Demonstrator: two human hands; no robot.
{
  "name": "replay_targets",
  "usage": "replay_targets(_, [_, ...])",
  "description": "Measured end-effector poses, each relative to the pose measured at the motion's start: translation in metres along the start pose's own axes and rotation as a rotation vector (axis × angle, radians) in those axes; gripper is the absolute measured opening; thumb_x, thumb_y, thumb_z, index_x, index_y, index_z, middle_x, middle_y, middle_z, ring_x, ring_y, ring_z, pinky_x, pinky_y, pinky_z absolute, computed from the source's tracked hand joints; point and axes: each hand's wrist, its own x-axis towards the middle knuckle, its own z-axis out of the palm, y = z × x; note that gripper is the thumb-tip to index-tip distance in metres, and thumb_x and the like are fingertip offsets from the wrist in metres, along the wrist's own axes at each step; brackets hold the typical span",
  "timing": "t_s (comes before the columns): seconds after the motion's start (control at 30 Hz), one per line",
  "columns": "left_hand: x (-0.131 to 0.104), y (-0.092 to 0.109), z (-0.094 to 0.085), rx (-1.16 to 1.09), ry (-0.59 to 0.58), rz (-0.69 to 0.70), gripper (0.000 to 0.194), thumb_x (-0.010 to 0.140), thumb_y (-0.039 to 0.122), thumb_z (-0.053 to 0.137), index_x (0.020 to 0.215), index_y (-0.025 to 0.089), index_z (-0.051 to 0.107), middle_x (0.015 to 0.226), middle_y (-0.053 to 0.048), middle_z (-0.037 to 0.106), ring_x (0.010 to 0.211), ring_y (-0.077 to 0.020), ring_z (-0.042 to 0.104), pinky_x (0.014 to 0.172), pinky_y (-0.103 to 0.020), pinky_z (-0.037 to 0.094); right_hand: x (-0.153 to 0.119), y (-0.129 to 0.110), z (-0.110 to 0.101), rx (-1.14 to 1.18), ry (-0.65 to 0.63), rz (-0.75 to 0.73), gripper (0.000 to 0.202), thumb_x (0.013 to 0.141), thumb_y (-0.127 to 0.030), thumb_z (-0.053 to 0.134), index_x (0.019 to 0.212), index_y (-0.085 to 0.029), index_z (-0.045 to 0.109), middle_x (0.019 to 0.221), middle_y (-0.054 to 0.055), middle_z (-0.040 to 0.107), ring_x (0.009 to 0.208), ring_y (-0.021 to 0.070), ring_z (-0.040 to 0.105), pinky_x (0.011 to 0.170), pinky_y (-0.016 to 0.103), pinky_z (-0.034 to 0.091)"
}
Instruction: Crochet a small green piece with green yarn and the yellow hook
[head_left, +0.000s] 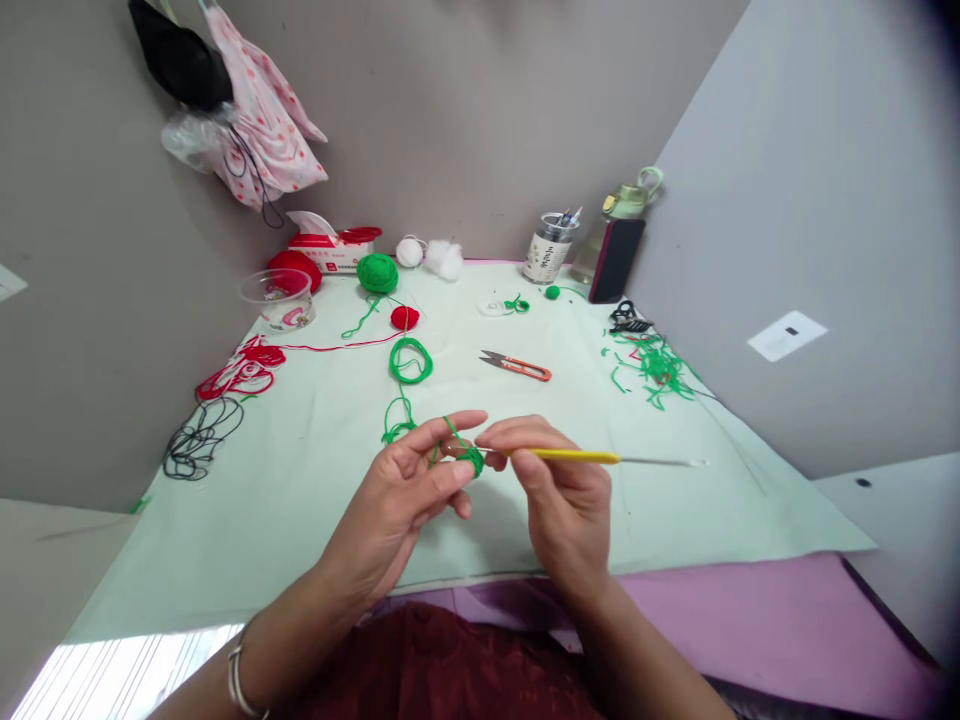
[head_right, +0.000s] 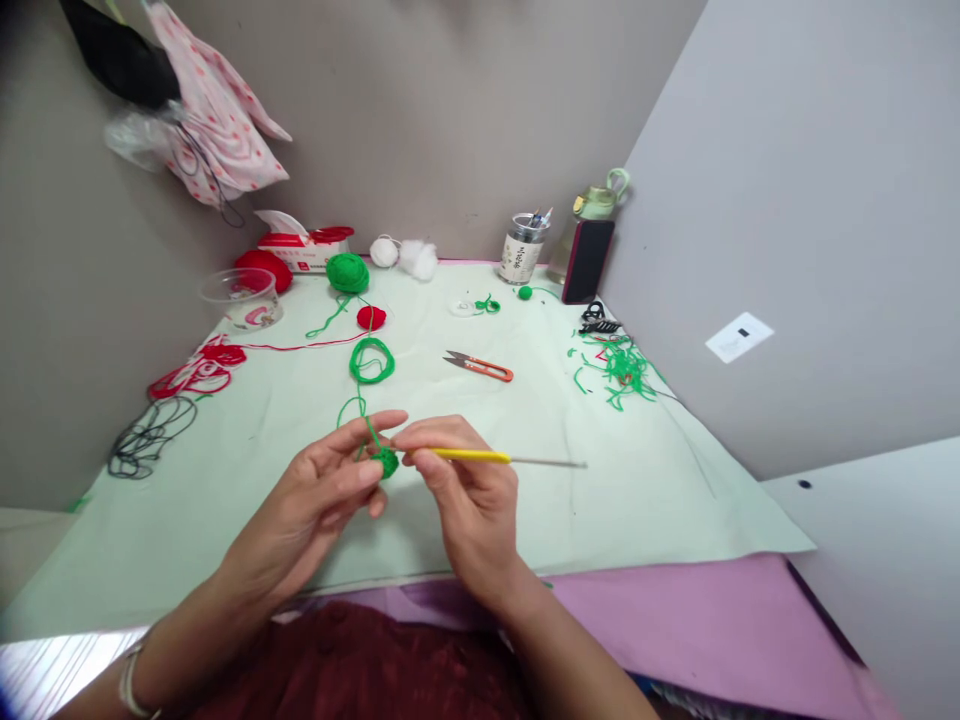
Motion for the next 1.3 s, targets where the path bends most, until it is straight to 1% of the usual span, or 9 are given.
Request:
replay_targets(0.13, [-0.001,-0.006,0.002,0.048,0.077,0.041,0.041,0.079,0.031,0.094,0.118,0.030,0.086,0.092,0.000,0.067,0.072,-0.0099,0.061,0.063,-0.020,0.050,-0.007,0.006,0.004,-0.180,-0.025,-0.125,0.024,0.105,-0.016,0.064,0.117,-0.029,0.080,0.103,0.005,0.082,0.090,0.0194,0.077,0.076,0.033,0.064])
replay_targets(0.27, [0.003,-0.004,0.002,-0.091,0.020,-0.085,0.037,0.082,0.031,0.092,0.118,0.023,0.086,0.061,0.009,0.047,0.050,-0.0036,0.030,0.062,-0.020,0.049,-0.012,0.009,0.000,-0.383,-0.018,-0.305,0.034,0.100,-0.008,0.068,0.122,-0.030,0.081,0.110,0.007,0.081,0.095,0.0198,0.077,0.077,0.033,0.064])
replay_targets(0.37, [0.005,0.000,0.001,-0.171,0.011,-0.127,0.032,0.082,0.027,0.091,0.113,0.019,0.087,0.059,0.011,0.038,0.049,-0.0028,0.015,0.064,-0.021,0.051,-0.007,0.006,-0.005,-0.198,0.051,-0.121,0.026,0.103,-0.011,0.065,0.113,-0.028,0.082,0.098,0.004,0.080,0.085,0.0173,0.074,0.073,0.031,0.062])
replay_targets(0.47, [0.005,0.000,-0.001,-0.112,0.051,-0.031,0.036,0.079,0.025,0.093,0.114,0.025,0.087,0.079,0.006,0.057,0.053,-0.0023,0.033,0.065,-0.020,0.051,-0.001,0.004,-0.007,0.065,0.060,0.085,0.019,0.106,-0.023,0.065,0.104,-0.027,0.083,0.091,0.002,0.077,0.073,0.0140,0.069,0.067,0.029,0.058])
replay_targets(0.57, [0.004,-0.006,-0.002,0.045,0.028,0.045,0.037,0.081,0.029,0.092,0.118,0.031,0.086,0.091,0.001,0.065,0.077,-0.0105,0.059,0.076,-0.023,0.052,0.000,0.005,-0.005,0.109,0.005,0.165,0.015,0.105,-0.029,0.069,0.102,-0.028,0.084,0.094,0.001,0.079,0.077,0.0139,0.069,0.072,0.029,0.058])
replay_targets(0.8, [0.002,-0.008,-0.011,0.207,0.016,0.120,0.030,0.087,0.034,0.088,0.117,0.035,0.085,0.093,0.002,0.062,0.083,-0.0131,0.061,0.085,-0.027,0.048,0.001,0.006,-0.006,0.242,0.020,0.275,0.021,0.109,-0.033,0.062,0.100,-0.027,0.081,0.096,0.001,0.081,0.076,0.0124,0.071,0.074,0.027,0.059])
replay_targets(0.97, [0.001,-0.006,-0.012,0.319,0.052,0.191,0.031,0.088,0.028,0.085,0.119,0.035,0.083,0.090,0.003,0.061,0.072,-0.0098,0.051,0.073,-0.024,0.043,-0.003,-0.003,-0.005,-0.031,0.009,0.118,0.021,0.110,-0.024,0.058,0.104,-0.026,0.078,0.096,0.001,0.080,0.077,0.0123,0.073,0.075,0.027,0.060])
replay_targets(1.17, [-0.001,-0.006,-0.003,0.488,0.189,0.294,0.028,0.083,0.018,0.084,0.109,0.027,0.084,0.083,0.004,0.063,0.065,-0.0088,0.048,0.073,-0.024,0.046,-0.009,-0.001,-0.001,-0.379,-0.103,-0.320,0.023,0.107,-0.011,0.055,0.118,-0.023,0.072,0.100,0.007,0.082,0.092,0.0193,0.077,0.079,0.033,0.064])
replay_targets(1.3, [-0.001,-0.009,0.001,0.374,0.198,0.265,0.044,0.075,0.017,0.091,0.117,0.028,0.083,0.084,0.005,0.066,0.066,-0.0084,0.051,0.072,-0.022,0.047,-0.014,0.005,0.001,-0.582,-0.098,-0.466,0.027,0.105,-0.010,0.057,0.125,-0.021,0.071,0.103,0.011,0.082,0.091,0.0206,0.078,0.075,0.033,0.066])
